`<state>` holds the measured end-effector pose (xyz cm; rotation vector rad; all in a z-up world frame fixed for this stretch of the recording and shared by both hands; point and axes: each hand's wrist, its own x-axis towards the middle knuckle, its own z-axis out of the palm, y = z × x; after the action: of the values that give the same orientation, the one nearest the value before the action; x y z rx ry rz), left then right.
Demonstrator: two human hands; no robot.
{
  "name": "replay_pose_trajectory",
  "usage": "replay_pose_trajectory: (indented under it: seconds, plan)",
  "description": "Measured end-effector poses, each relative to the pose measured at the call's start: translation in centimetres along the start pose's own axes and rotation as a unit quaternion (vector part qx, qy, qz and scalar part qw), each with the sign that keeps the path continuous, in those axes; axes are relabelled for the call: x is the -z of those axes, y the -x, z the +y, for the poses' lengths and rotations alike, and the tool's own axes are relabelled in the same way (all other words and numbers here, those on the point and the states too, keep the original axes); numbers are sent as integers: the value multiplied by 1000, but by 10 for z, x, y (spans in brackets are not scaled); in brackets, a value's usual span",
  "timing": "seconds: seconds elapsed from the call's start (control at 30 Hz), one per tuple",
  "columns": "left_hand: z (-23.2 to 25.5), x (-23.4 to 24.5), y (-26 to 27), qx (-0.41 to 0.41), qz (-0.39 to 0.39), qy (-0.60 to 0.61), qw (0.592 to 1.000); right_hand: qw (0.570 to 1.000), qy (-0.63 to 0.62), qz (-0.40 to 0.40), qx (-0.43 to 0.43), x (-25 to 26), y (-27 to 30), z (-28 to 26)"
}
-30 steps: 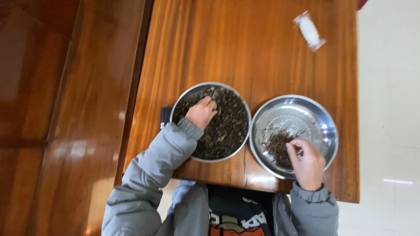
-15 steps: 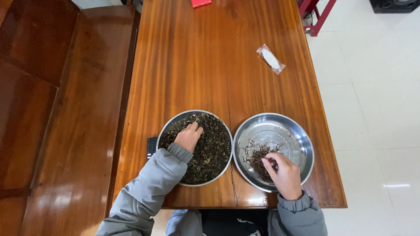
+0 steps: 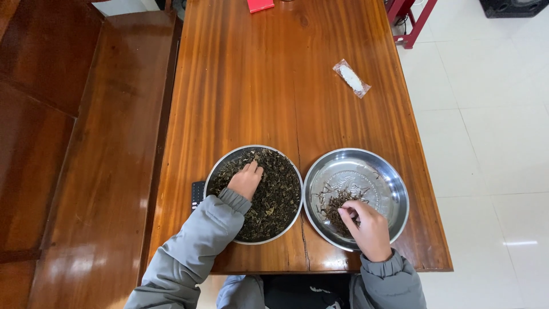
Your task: A person is manually sorting dried tea leaves, picking out stems and debris and placing them into a separate metal tray.
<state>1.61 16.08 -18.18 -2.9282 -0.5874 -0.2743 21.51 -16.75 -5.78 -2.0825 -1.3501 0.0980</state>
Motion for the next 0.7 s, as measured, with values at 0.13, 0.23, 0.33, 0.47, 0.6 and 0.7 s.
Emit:
replay_pose_trajectory:
  seconds: [0.13,0.23,0.33,0.47,0.6,0.7]
  plan:
    - [-2,-3,4,-6,42,-24,999,1000,-3,-1,10,-1,0,-1]
    - [-4,6,6,-11,18,-7,1000,1000,2,5,9,1,-1,-6]
    - [-6,16,9,-11,10,43,999,1000,-6,4,6,1,-1,-7]
    - [-8,29,13,6,-8,123,992,1000,-4,3,13,1,0,-6]
    - [-12,44,13,54,-78,242,966,1000,-2,4,17,-1,2,-6]
    - [-19,44,15,29,-16,252,967,999,13,-8,44,-6,4,1]
